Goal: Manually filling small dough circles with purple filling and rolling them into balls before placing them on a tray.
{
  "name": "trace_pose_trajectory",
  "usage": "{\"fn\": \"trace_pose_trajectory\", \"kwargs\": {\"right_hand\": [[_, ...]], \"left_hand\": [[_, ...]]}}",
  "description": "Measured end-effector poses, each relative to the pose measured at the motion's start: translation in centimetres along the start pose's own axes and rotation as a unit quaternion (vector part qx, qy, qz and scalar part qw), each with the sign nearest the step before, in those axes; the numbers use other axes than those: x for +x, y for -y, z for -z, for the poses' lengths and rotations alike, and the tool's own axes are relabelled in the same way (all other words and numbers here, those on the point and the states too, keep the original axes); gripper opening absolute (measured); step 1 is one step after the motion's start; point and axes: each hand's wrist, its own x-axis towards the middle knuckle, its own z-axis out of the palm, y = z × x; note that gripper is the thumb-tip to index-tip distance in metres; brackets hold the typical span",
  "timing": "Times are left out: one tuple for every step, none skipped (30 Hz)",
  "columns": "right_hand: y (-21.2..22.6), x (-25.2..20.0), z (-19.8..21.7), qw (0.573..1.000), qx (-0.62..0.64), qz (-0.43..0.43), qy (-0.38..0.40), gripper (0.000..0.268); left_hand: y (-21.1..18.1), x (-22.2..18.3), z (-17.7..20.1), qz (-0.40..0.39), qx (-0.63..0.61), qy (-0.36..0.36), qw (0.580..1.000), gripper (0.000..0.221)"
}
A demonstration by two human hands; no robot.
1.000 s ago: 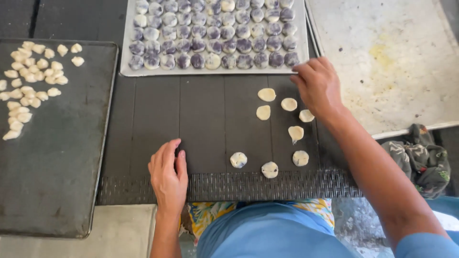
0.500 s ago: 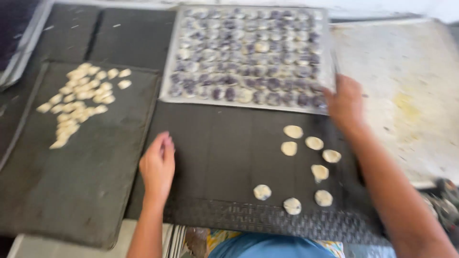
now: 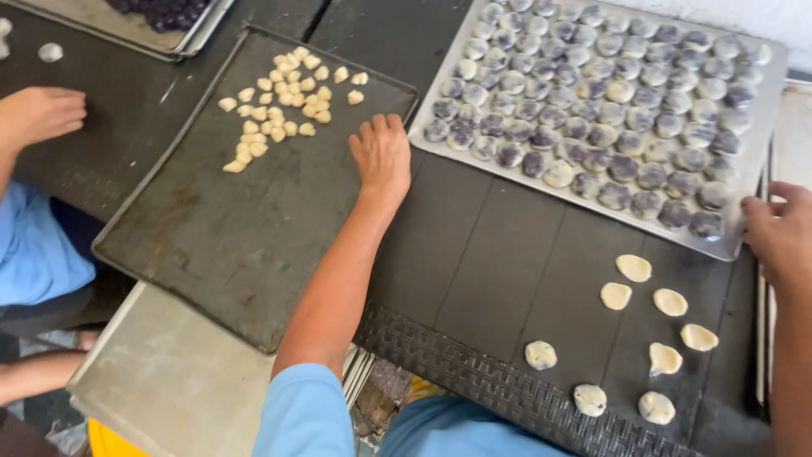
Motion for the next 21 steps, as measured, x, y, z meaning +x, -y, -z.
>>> {"fn": "trace_pose_trajectory", "kwargs": {"right_hand": [[-2.7, 1.1, -1.0, 0.996, 0.083, -0.016, -0.010, 0.040], [-3.3, 1.7, -1.5, 0.996, 0.084, -0.012, -0.006, 0.040], [-3.8, 2.4, -1.9, 0.996, 0.082, -0.028, -0.008, 0.040], [-4.5, 2.9, -1.9, 0.996, 0.077, -0.046, -0.012, 0.040], [-3.7, 2.9, -2.2, 0.996, 0.076, -0.045, -0.011, 0.040], [-3.1, 2.8, -2.2, 0.997, 0.077, -0.015, -0.022, 0.040], [-2.6, 2.6, -2.1, 0.996, 0.079, 0.016, -0.033, 0.039], [-0.5, 2.1, -1.4, 0.996, 0.076, 0.011, -0.039, 0.039], [1.6, 1.8, -0.7, 0.999, -0.021, 0.021, -0.027, 0.042], [3.3, 1.1, 0.8, 0.992, -0.123, 0.023, -0.016, 0.046], [3.3, 1.4, 0.7, 0.991, -0.129, 0.011, -0.023, 0.046], [3.0, 1.7, 0.6, 0.991, -0.133, 0.012, -0.023, 0.045], [2.6, 1.9, 0.5, 0.990, -0.136, 0.014, -0.023, 0.045], [4.5, 1.0, 1.2, 0.989, -0.142, 0.000, -0.027, 0.045], [6.5, 0.2, 1.7, 0.992, -0.125, -0.020, -0.015, 0.045], [8.8, -0.1, 1.8, 0.994, -0.105, -0.035, -0.002, 0.046], [9.8, -0.9, 2.4, 0.993, -0.108, -0.043, -0.005, 0.046], [11.3, -1.3, 2.6, 0.994, -0.089, -0.067, 0.009, 0.044], [12.8, -1.7, 2.8, 0.993, -0.070, -0.090, 0.024, 0.043], [12.5, -1.7, 2.8, 0.993, -0.069, -0.090, 0.024, 0.043], [12.2, -1.7, 2.9, 0.993, -0.080, -0.078, 0.030, 0.042]], "left_hand": [[0.4, -0.1, -0.5, 0.002, 0.008, -0.004, 1.000, 0.008], [0.5, -0.1, -1.0, 0.005, 0.012, -0.003, 1.000, 0.008], [0.6, 0.0, -1.6, 0.009, -0.024, 0.043, 0.999, 0.010], [0.3, 0.2, -2.3, 0.012, -0.064, 0.089, 0.994, 0.014], [0.5, 0.5, -2.5, 0.013, -0.064, 0.090, 0.994, 0.014], [0.4, 0.8, -2.7, 0.021, -0.067, 0.097, 0.993, 0.014], [0.1, 1.1, -2.9, 0.030, -0.070, 0.105, 0.992, 0.013], [0.4, 1.5, -3.3, 0.025, -0.075, 0.105, 0.991, 0.013], [0.5, 1.9, -3.7, 0.045, -0.053, 0.141, 0.987, 0.013], [-0.1, 2.3, -4.2, 0.060, -0.038, 0.180, 0.981, 0.018], [-0.5, 2.6, -4.3, 0.050, -0.050, 0.183, 0.981, 0.018], [-0.9, 2.8, -4.4, 0.012, -0.026, 0.100, 0.995, 0.014], [-1.4, 3.0, -4.5, -0.025, -0.004, 0.015, 1.000, 0.012], [-2.1, 3.2, -4.7, -0.033, -0.017, 0.019, 0.999, 0.012], [-2.9, 3.4, -4.9, -0.057, -0.087, 0.084, 0.991, 0.013], [-3.1, 3.8, -5.0, -0.077, -0.151, 0.146, 0.975, 0.015], [-3.9, 4.1, -5.4, -0.082, -0.157, 0.148, 0.973, 0.015], [-4.2, 4.7, -5.7, -0.018, -0.155, 0.216, 0.964, 0.016], [-4.4, 5.2, -5.9, 0.045, -0.151, 0.282, 0.946, 0.017], [-4.2, 5.7, -5.3, 0.045, -0.149, 0.282, 0.947, 0.017], [-4.1, 6.3, -4.6, 0.072, -0.148, 0.330, 0.930, 0.019]]}}
